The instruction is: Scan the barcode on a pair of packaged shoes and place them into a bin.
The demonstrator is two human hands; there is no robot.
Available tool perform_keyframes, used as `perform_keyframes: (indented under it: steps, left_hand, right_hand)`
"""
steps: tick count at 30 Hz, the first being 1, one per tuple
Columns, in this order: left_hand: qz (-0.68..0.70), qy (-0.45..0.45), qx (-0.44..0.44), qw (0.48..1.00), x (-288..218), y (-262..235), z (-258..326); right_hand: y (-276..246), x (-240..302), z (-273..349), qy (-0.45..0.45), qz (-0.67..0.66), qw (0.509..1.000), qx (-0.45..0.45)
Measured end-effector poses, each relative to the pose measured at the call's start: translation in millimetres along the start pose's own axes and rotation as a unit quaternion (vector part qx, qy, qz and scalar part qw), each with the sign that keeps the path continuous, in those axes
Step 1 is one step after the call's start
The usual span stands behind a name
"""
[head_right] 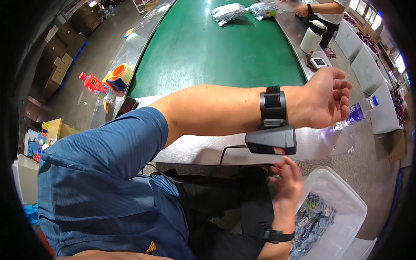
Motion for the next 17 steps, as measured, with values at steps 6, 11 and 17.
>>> perform_keyframes:
  steps: [6,11,17]
  left_hand:
    - [-0.010,0.055,-0.077,0.995,38.2,-49.0,9.9]
    - [-0.005,0.091,-0.160,0.983,44.3,-94.7,13.2]
    - [0.008,0.065,-0.166,0.984,54.4,-114.2,19.5]
  right_hand:
    - [99.2,-22.8,61.9,-0.051,0.010,0.953,0.299]
    - [124.6,-24.6,84.0,-0.027,0.031,0.962,0.269]
    - [98.5,-37.9,55.2,-0.024,0.073,0.990,0.122]
Point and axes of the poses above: each hand's wrist, its own z-axis away from the middle knuckle, its own y-axis out of the palm, x = y × z, the point moved 3 cm from there along -z, towards the middle knuckle, and after that the axes turned 4 degrees about -z, right-handed, at the moved point
